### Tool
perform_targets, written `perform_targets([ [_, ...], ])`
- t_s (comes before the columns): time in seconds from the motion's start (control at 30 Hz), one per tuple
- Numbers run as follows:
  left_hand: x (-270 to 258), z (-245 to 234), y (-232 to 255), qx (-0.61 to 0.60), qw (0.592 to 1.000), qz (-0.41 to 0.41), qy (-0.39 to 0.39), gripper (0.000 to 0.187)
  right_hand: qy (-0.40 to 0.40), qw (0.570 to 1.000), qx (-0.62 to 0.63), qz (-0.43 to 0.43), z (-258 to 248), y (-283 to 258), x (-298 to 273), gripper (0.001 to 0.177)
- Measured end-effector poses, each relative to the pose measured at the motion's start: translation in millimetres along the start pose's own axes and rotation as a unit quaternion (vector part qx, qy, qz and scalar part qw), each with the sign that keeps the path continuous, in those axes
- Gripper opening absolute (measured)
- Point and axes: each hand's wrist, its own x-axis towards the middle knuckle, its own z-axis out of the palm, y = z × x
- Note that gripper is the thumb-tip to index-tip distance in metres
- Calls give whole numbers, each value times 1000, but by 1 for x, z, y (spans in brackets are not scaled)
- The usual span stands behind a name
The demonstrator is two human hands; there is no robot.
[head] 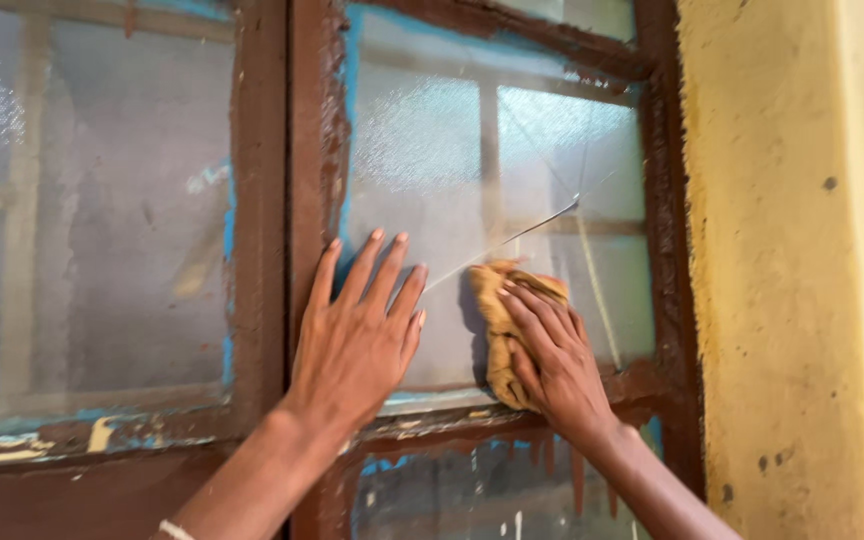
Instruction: The person wipes the glass panes and wooden frames of a window using a cloth, occasionally using a spray bottle.
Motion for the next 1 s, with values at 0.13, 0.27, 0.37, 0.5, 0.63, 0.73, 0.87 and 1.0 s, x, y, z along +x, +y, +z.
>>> perform_targets([
  [0.13,2,14,32,-9,999,-31,-8,46,87,992,23,87,2,27,-14,50],
  [0.27,22,47,63,-23,999,-4,-29,47,95,989,39,107,-4,67,-23,54],
  [0.37,49,73,85,-12,999,13,-26,52,130,985,-35,105,-13,111,-23,53],
  [0.5,79,99,112,20,999,21,-46,60,117,982,-76,130,-11,146,-32,51],
  [0.63,89,113,127,39,998,21,-46,59,96,983,-71,142,-6,156,-38,53],
  [0.73,87,117,127,48,997,33,-43,58,116,984,-64,116,-3,172,-4,56],
  [0.87,86,115,127,61,997,31,-42,58,117,989,-48,71,-5,171,30,54],
  [1.0,87,113,126,102,990,30,-91,56,62,992,-91,-54,-6,171,14,62],
])
